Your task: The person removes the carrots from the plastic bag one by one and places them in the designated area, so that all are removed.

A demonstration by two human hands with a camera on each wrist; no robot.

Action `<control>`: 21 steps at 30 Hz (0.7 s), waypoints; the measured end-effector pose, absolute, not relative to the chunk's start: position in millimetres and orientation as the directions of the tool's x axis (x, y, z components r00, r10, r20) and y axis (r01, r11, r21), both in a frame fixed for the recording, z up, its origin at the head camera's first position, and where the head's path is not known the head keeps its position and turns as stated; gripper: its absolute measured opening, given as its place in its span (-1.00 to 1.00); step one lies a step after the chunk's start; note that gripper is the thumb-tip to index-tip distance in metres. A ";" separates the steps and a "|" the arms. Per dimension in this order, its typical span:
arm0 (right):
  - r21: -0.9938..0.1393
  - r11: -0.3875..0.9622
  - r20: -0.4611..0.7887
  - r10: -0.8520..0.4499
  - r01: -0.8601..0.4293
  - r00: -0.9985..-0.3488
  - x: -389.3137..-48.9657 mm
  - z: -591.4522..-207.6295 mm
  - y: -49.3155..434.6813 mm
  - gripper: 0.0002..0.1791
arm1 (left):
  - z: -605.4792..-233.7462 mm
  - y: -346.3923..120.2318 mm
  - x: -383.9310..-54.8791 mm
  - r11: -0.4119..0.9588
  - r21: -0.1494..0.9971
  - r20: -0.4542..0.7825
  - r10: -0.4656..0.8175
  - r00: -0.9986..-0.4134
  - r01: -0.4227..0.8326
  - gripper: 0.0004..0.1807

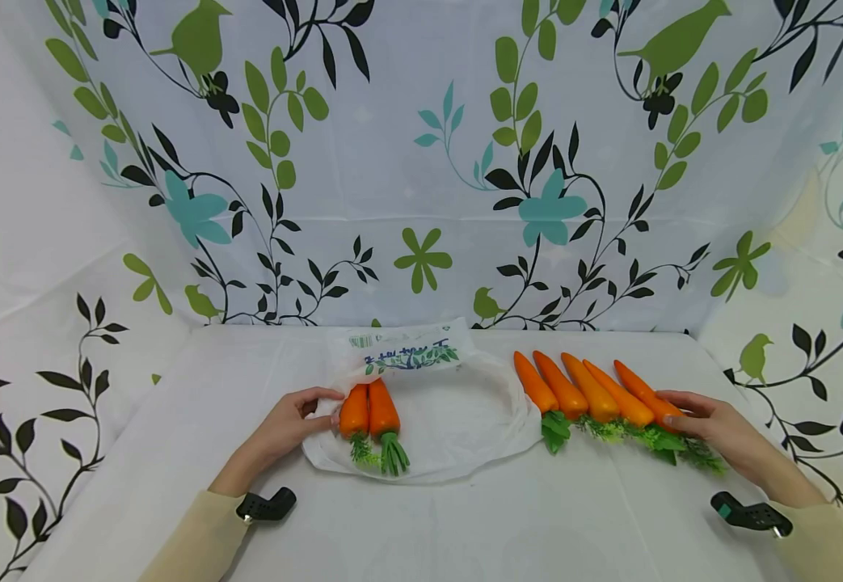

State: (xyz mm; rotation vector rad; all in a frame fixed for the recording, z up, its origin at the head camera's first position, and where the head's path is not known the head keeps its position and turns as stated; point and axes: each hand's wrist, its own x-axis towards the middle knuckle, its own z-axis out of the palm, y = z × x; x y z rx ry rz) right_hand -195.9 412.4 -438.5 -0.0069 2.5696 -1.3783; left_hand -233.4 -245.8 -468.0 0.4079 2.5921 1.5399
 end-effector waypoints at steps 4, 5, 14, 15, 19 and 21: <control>-0.803 0.588 -0.197 -0.110 0.097 -0.974 -195.5 -436.3 415.6 -0.25 | -468.0 -245.0 -232.7 0.463 0.869 0.047 0.273 -0.961 0.174 -0.60; -0.797 0.597 -0.197 -0.108 0.095 -0.974 -195.8 -436.0 416.9 -0.25 | -468.1 -244.9 -232.7 0.464 0.868 0.051 0.274 -0.960 0.178 -0.60; -0.802 0.596 -0.131 -0.109 0.041 -0.985 -193.4 -429.3 422.4 -0.32 | -473.2 -247.9 -235.3 0.463 0.867 0.056 0.274 -0.960 0.182 -0.60; -0.801 0.597 -0.125 -0.109 0.036 -0.986 -193.0 -428.3 422.8 -0.32 | -473.0 -247.8 -235.2 0.463 0.868 0.054 0.274 -0.960 0.181 -0.60; -0.800 0.600 -0.107 -0.118 0.016 -0.987 -192.2 -423.6 423.8 -0.35 | -472.1 -247.7 -235.5 0.461 0.870 0.049 0.274 -0.960 0.176 -0.59; -0.791 0.612 -0.108 -0.119 0.012 -0.987 -192.5 -420.9 422.7 -0.36 | -472.2 -247.7 -235.9 0.460 0.871 0.045 0.273 -0.961 0.172 -0.59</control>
